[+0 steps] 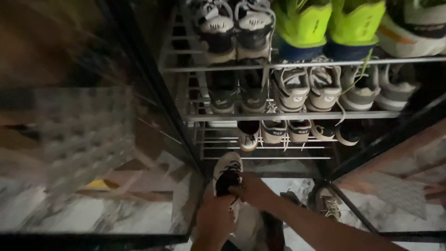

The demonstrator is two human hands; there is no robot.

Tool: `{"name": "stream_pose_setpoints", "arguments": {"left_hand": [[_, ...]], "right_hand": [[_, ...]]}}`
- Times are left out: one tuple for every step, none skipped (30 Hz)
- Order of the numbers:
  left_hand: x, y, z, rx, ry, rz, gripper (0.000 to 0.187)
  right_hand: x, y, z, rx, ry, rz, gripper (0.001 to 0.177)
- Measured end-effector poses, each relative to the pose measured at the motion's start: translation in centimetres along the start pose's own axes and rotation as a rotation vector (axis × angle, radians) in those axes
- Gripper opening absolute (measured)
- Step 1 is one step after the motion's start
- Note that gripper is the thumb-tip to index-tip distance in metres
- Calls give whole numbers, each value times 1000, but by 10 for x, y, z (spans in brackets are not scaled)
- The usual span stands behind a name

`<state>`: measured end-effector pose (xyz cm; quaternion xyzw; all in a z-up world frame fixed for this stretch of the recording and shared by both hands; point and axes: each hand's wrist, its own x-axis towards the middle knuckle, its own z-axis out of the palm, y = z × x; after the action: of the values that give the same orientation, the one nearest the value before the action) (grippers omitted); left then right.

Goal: The person organizes shoes by picking up pairs from the floor and placing them onto a multi-tiered metal shoe rack. The person handles several pairs of sneakers and casual shoes, arranging them neatly on the shelves.

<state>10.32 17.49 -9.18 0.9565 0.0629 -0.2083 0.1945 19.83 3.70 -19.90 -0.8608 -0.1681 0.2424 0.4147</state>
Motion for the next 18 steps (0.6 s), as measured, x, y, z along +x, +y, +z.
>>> {"name": "stream_pose_setpoints", "arguments": {"left_hand": [[-7, 6, -1, 26, -7, 3, 35], [-14, 12, -2, 53, -14, 5, 35], [-20, 20, -4, 80, -21, 12, 36], [-26, 28, -6, 53, 25, -9, 37], [-32, 35, -6, 26, 70, -29, 38], [-39, 42, -7, -3, 116, -49, 39], [-43, 48, -11, 20, 111, 14, 38], [-47, 53, -16, 45, 106, 76, 37], [-48, 58, -22, 74, 105, 142, 36], [-49, 66, -27, 36, 99, 51, 38], [-54, 74, -26, -7, 87, -45, 40], [-58, 82, -25, -52, 76, -141, 42], [-59, 88, -26, -42, 136, -54, 41], [-59, 93, -28, -31, 198, 33, 40], [-60, 98, -29, -21, 259, 116, 39], [-60, 103, -29, -10, 320, 198, 37], [-64, 107, -28, 2, 377, 276, 36], [-69, 111, -27, 16, 435, 354, 35]], "right_hand": [[0, 6, -4, -88, 33, -126, 60], [-3, 11, -6, -125, 131, -213, 58], [-6, 15, -13, -165, 233, -302, 55], [-9, 16, -20, -206, 334, -391, 53], [-13, 16, -30, -167, 229, -265, 46], [-18, 14, -41, -129, 121, -139, 39], [-20, 8, -54, -93, 16, -20, 33], [-26, 0, -68, -22, 36, -14, 30], [-32, -8, -83, 51, 61, -12, 28], [-38, -18, -98, 123, 84, -11, 26], [-47, -27, -109, 172, 119, 11, 26], [-55, -35, -118, 221, 152, 33, 27], [-63, -43, -126, 270, 182, 60, 28], [-69, -50, -133, 231, 224, -123, 32], [-75, -56, -139, 191, 259, -306, 40], [-81, -61, -145, 149, 290, -489, 49], [-89, -65, -148, -12, 272, -515, 54], [-95, -68, -151, -172, 253, -539, 59]]}}
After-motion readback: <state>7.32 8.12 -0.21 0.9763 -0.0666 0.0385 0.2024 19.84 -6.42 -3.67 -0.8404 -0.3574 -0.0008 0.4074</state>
